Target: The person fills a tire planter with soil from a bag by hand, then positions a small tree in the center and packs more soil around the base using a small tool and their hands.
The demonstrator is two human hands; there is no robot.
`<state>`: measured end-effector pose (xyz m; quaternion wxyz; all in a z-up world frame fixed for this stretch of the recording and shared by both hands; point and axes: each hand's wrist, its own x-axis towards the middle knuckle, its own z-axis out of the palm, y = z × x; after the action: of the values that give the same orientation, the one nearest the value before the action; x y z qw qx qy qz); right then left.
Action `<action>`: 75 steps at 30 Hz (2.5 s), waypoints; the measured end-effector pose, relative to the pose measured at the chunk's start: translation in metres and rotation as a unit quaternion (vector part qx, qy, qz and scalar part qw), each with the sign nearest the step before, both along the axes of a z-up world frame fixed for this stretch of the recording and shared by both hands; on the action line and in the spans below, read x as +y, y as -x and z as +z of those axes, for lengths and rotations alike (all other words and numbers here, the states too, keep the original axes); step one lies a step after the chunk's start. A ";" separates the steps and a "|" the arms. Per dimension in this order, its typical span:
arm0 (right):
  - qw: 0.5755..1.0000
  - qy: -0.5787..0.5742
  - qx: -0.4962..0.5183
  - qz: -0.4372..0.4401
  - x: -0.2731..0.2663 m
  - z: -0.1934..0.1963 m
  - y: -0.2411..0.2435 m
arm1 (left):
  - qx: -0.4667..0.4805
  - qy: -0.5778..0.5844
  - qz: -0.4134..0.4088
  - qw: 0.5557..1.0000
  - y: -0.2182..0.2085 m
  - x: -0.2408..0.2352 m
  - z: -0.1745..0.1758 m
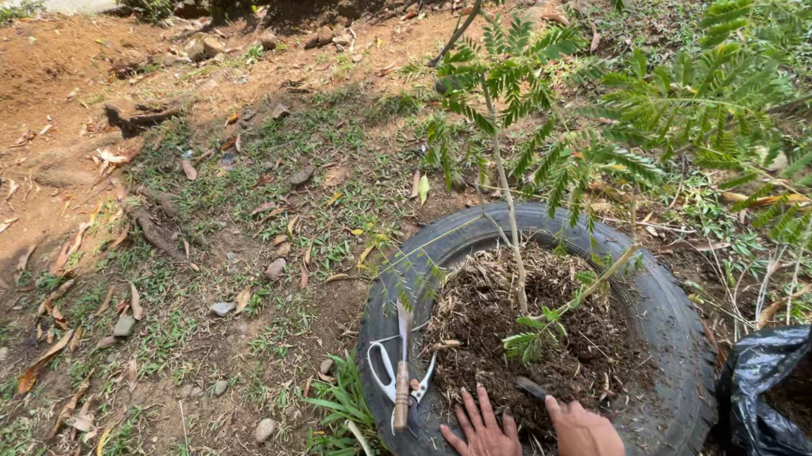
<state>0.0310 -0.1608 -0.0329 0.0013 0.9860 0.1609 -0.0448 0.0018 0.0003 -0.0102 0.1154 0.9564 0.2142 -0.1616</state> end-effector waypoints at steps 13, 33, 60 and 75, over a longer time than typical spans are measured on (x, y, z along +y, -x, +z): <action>0.850 -0.333 0.330 -0.241 -0.063 0.120 -0.023 | 0.009 0.004 0.004 1.000 -0.002 -0.001 0.004; 0.990 0.000 0.124 -0.068 -0.063 0.115 -0.016 | -0.009 0.003 0.003 1.000 -0.007 0.001 -0.001; 0.520 -0.673 0.339 -0.403 -0.010 -0.024 -0.034 | -0.011 -0.013 -0.002 1.000 0.000 0.000 -0.005; 0.553 -0.644 0.300 -0.435 -0.072 0.019 -0.009 | 0.007 -0.019 -0.008 1.000 -0.003 0.002 -0.016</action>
<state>0.0403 -0.2327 -0.0134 -0.7024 0.6021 -0.3108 -0.2177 0.0045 0.0018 -0.0261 0.0940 0.9589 0.2107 -0.1654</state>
